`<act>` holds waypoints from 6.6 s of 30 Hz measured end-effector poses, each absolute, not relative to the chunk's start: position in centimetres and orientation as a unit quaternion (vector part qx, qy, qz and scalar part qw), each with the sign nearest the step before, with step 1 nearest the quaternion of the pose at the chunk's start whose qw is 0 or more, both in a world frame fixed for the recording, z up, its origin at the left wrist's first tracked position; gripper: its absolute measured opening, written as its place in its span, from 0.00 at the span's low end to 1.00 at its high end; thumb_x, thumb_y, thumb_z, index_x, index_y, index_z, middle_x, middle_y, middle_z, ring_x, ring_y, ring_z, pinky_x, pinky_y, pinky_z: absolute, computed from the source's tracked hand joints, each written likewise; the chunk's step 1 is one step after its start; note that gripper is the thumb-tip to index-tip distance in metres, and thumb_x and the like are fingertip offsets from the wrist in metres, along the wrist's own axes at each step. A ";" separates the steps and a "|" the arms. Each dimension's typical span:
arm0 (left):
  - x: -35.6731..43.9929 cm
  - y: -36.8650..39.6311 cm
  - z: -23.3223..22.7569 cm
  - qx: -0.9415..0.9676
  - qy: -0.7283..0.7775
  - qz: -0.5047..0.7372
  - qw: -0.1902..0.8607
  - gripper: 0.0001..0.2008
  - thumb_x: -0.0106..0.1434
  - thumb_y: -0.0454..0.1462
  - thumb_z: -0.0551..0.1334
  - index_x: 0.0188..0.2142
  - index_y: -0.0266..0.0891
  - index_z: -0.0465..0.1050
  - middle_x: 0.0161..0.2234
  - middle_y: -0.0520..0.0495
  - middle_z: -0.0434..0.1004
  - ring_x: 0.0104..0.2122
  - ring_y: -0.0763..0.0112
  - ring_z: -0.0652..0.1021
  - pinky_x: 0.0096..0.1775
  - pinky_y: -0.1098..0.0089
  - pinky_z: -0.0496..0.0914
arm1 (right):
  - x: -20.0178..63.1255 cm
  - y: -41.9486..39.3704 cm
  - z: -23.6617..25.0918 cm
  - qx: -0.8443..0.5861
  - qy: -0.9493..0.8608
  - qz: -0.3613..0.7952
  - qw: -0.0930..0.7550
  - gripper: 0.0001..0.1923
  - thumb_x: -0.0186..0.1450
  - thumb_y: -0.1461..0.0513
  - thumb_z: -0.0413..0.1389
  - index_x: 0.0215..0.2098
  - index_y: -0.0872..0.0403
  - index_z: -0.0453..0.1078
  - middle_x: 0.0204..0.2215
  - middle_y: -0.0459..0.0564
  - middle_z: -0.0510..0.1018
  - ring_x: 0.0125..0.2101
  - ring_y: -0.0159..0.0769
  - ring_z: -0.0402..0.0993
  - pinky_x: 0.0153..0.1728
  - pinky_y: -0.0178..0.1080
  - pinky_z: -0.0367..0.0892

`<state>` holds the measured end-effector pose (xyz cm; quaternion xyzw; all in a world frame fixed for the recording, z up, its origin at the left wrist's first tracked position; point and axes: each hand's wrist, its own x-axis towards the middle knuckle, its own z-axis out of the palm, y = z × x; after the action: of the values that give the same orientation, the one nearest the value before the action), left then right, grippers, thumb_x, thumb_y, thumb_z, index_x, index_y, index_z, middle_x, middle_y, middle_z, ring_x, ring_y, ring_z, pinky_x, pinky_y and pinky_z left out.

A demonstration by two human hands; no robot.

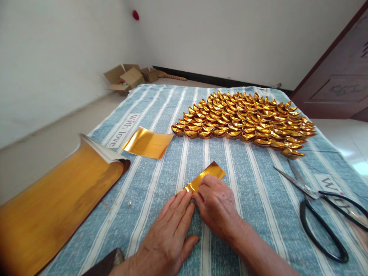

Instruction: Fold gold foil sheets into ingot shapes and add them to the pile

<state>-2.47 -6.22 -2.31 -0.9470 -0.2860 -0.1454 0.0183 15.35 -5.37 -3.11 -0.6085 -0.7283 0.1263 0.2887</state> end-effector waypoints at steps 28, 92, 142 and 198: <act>-2.3 -6.6 -2.3 -0.947 -0.308 -0.088 -0.020 0.27 0.70 0.47 0.52 0.59 0.28 0.63 0.61 0.31 0.63 0.62 0.49 0.63 0.58 0.48 0.62 | 15.3 -5.5 -3.1 -0.608 -0.737 0.115 0.272 0.14 0.67 0.64 0.51 0.23 0.54 0.68 0.27 0.48 0.71 0.30 0.34 0.68 0.33 0.38 0.64; -2.4 -5.2 -1.2 -0.944 -0.314 -0.060 -0.079 0.32 0.67 0.56 0.50 0.60 0.36 0.58 0.59 0.39 0.67 0.61 0.53 0.63 0.60 0.40 0.54 | 16.4 -5.5 -2.2 -0.648 -0.680 0.198 0.280 0.09 0.60 0.67 0.57 0.24 0.53 0.63 0.28 0.44 0.69 0.30 0.33 0.67 0.31 0.36 0.60; -3.7 -4.9 -1.8 -0.948 -0.305 -0.027 -0.089 0.35 0.68 0.56 0.48 0.67 0.38 0.47 0.66 0.37 0.54 0.65 0.56 0.56 0.62 0.43 0.49 | 16.6 -5.3 -3.7 -0.635 -0.746 0.058 0.193 0.16 0.67 0.56 0.55 0.53 0.43 0.72 0.60 0.57 0.62 0.61 0.56 0.55 0.57 0.62 0.52; -1.4 -0.5 0.0 -0.926 -0.351 -0.119 -0.079 0.05 0.64 0.37 0.61 0.39 0.38 0.68 0.46 0.42 0.73 0.50 0.59 0.74 0.50 0.56 0.71 | 18.9 -4.5 -4.0 -0.679 -0.659 0.010 0.322 0.12 0.65 0.62 0.49 0.32 0.52 0.74 0.29 0.50 0.78 0.33 0.39 0.73 0.34 0.37 0.63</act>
<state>-1.40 -0.51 -0.04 -0.9256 -0.3506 -0.1193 -0.0789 18.91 -4.51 -3.98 -0.6792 -0.6595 0.0100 0.3221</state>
